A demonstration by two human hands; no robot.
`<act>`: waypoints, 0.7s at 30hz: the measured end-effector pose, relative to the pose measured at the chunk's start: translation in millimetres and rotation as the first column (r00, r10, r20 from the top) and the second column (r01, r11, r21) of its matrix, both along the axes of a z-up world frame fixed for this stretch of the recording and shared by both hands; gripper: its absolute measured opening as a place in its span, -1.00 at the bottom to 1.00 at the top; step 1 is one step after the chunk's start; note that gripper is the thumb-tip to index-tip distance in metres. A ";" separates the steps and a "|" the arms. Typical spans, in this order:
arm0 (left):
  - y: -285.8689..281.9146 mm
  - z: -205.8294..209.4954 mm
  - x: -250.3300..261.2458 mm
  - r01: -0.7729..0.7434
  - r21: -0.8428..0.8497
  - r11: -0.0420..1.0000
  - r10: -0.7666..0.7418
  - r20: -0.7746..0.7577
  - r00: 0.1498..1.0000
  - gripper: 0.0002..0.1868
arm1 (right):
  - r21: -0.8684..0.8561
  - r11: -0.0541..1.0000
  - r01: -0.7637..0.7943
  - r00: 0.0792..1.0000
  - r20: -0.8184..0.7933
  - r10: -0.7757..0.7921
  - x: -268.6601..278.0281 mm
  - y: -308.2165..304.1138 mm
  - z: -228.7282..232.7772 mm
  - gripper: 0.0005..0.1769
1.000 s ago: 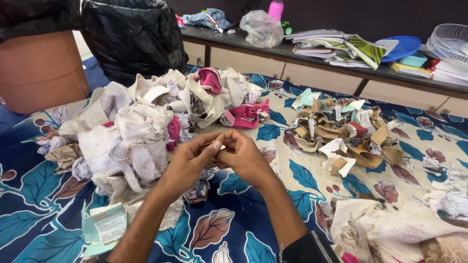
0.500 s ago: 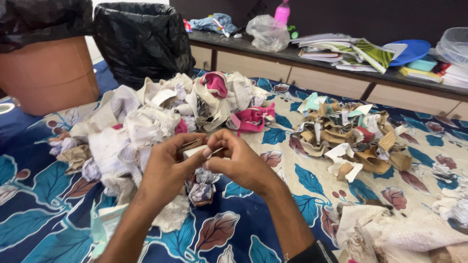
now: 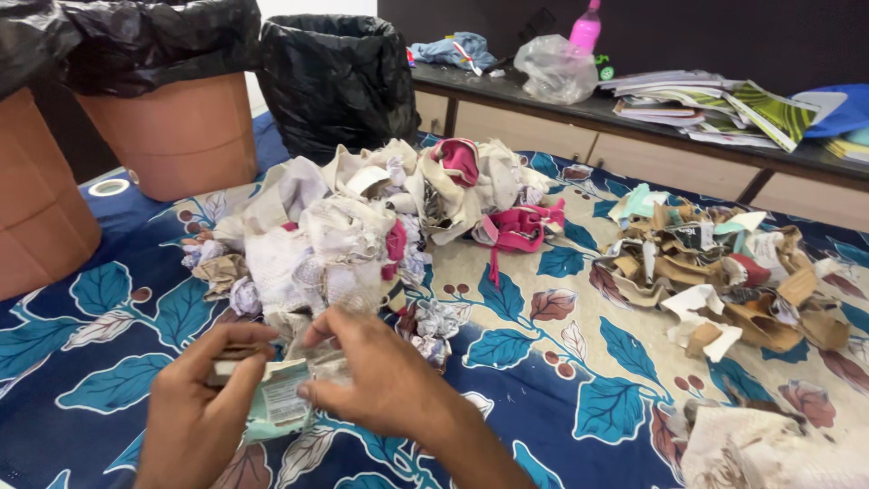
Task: The person sits on a bed and sorts through a large pile of assorted fabric scraps and textile pieces. They pick up individual pieces, separate them by hand, and place them into smaller piles on the bed.
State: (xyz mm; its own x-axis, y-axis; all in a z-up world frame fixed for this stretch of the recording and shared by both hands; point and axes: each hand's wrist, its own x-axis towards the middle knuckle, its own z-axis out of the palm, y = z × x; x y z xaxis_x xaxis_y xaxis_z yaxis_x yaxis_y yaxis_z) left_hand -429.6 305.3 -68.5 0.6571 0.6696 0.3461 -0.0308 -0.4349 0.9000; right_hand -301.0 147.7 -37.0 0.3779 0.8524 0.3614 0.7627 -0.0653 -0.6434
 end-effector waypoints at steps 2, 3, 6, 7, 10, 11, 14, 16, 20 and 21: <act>9.0 -10.2 -6.6 -0.055 0.035 0.998 0.056 -0.037 0.998 -0.75 | -0.047 0.999 -0.015 1.000 0.005 0.015 -4.9 1.9 -2.1 -0.45; 11.2 -15.3 -8.5 -0.078 0.026 0.997 0.080 -0.061 0.995 -0.76 | -0.070 0.997 -0.022 1.000 0.007 0.023 -7.0 3.1 -2.7 -0.42; 16.9 -27.2 -15.2 -0.154 0.013 0.988 0.154 -0.118 0.981 -0.79 | -0.164 0.986 0.021 0.998 0.066 -0.010 -13.8 9.1 -4.6 -0.40; 18.0 -31.1 -17.1 -0.183 0.015 0.983 0.183 -0.123 0.975 -0.78 | -0.184 0.983 0.019 0.999 0.049 -0.010 -15.0 9.4 -5.2 -0.41; 22.1 -43.5 -20.3 -0.237 -0.004 0.971 0.235 -0.129 0.963 -0.74 | -0.229 0.973 0.020 1.000 0.013 -0.017 -16.3 8.8 -6.0 -0.44; 24.1 -48.1 -21.6 -0.251 -0.014 0.968 0.247 -0.130 0.960 -0.72 | -0.232 0.973 0.021 1.000 0.007 -0.020 -16.6 9.1 -6.0 -0.44; 34.7 -60.6 -21.9 -0.133 -0.075 0.988 0.124 -0.112 0.986 -0.64 | -0.188 0.982 0.014 1.000 0.007 -0.013 -17.0 10.3 -5.1 -0.45; 38.3 -68.3 -19.7 -0.064 -0.126 0.990 0.052 -0.094 0.994 -0.51 | -0.149 0.989 0.007 1.000 0.006 -0.007 -15.8 10.7 -2.5 -0.49; 44.1 -73.6 -16.2 -0.057 -0.144 0.988 0.015 -0.279 0.960 -0.34 | -0.125 0.992 -0.001 0.991 -0.136 -0.017 -12.5 9.9 4.8 -0.57; 44.4 -73.5 -15.2 -0.065 -0.154 0.986 0.017 -0.299 0.954 -0.32 | -0.128 0.992 -0.002 0.979 -0.202 -0.024 -12.1 9.3 6.3 -0.58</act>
State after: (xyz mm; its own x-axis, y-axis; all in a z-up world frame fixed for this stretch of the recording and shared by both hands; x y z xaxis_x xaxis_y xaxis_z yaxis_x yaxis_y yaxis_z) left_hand -444.8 349.7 -142.0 0.6844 0.7286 0.0266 0.2621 -0.2799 0.9235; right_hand -313.1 157.0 -30.7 0.4420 0.8816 0.1658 0.6163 -0.1642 -0.7702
